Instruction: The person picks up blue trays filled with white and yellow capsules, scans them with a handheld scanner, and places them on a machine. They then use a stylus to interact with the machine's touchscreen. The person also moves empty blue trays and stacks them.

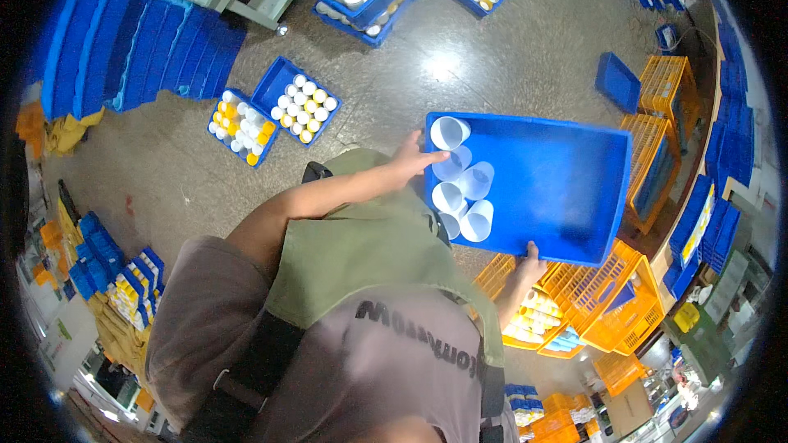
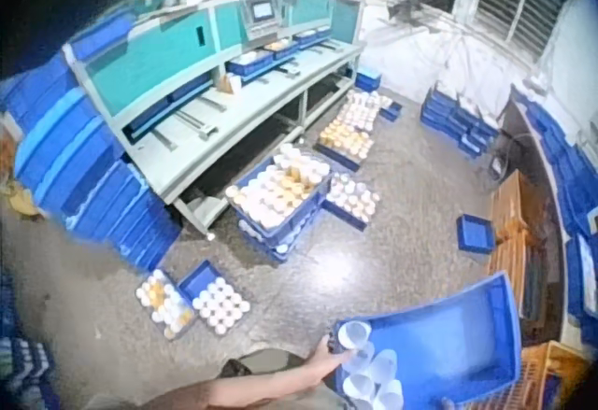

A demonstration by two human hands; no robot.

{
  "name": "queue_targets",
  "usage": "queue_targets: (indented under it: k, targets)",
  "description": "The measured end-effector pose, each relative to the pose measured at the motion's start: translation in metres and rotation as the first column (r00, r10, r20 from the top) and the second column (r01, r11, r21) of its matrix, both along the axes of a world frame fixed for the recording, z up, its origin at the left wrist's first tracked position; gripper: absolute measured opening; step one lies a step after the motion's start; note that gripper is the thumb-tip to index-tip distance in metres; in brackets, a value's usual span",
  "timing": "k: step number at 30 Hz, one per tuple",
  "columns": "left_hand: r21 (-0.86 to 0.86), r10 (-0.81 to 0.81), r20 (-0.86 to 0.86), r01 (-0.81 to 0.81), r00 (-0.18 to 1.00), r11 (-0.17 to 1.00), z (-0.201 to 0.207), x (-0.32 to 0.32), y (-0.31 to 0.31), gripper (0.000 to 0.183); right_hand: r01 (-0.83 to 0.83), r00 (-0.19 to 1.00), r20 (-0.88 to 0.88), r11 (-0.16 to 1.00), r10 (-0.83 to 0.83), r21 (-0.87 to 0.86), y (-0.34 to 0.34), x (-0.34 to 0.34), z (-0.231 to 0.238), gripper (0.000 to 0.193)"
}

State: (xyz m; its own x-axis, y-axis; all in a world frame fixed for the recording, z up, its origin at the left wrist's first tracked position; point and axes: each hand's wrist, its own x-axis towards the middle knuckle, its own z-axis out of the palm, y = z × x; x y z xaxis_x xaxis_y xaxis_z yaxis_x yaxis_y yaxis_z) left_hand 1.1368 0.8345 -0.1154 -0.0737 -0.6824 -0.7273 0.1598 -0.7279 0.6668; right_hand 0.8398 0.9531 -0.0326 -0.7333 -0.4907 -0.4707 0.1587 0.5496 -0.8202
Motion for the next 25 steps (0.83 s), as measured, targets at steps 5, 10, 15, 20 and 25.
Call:
queue_targets:
  k: [5, 10, 15, 20, 25]
  targets:
    - [0.021, -0.241, -0.303, 0.259, 0.922, 0.966, 0.033, -0.07, -0.042, 0.061, -0.055, 0.998, -0.004, 0.991, 0.055, -0.125, -0.057, -0.076, 0.01, 0.028]
    - [-0.006, -0.178, -0.14, 0.179, 0.974, 0.984, 0.047, -0.135, -0.101, 0.047, -0.054, 0.995, -0.085, 0.996, 0.049, -0.067, -0.121, -0.136, 0.02, 0.032]
    - [-0.151, -0.164, -0.111, 0.146, 0.98, 0.978, 0.054, -0.177, -0.166, 0.047, -0.06, 0.991, -0.129, 0.995, 0.048, -0.086, -0.181, -0.17, 0.027, 0.023]
    - [-0.15, -0.279, 0.012, 0.278, 0.96, 0.949, 0.061, -0.216, -0.255, 0.036, -0.033, 0.932, -0.36, 0.997, 0.054, 0.063, -0.239, -0.21, 0.006, 0.029]
    - [-0.175, -0.381, -0.144, 0.355, 0.913, 0.918, 0.053, -0.282, -0.365, 0.057, 0.073, 0.994, -0.08, 0.997, -0.071, 0.033, -0.3, -0.244, 0.044, 0.038]
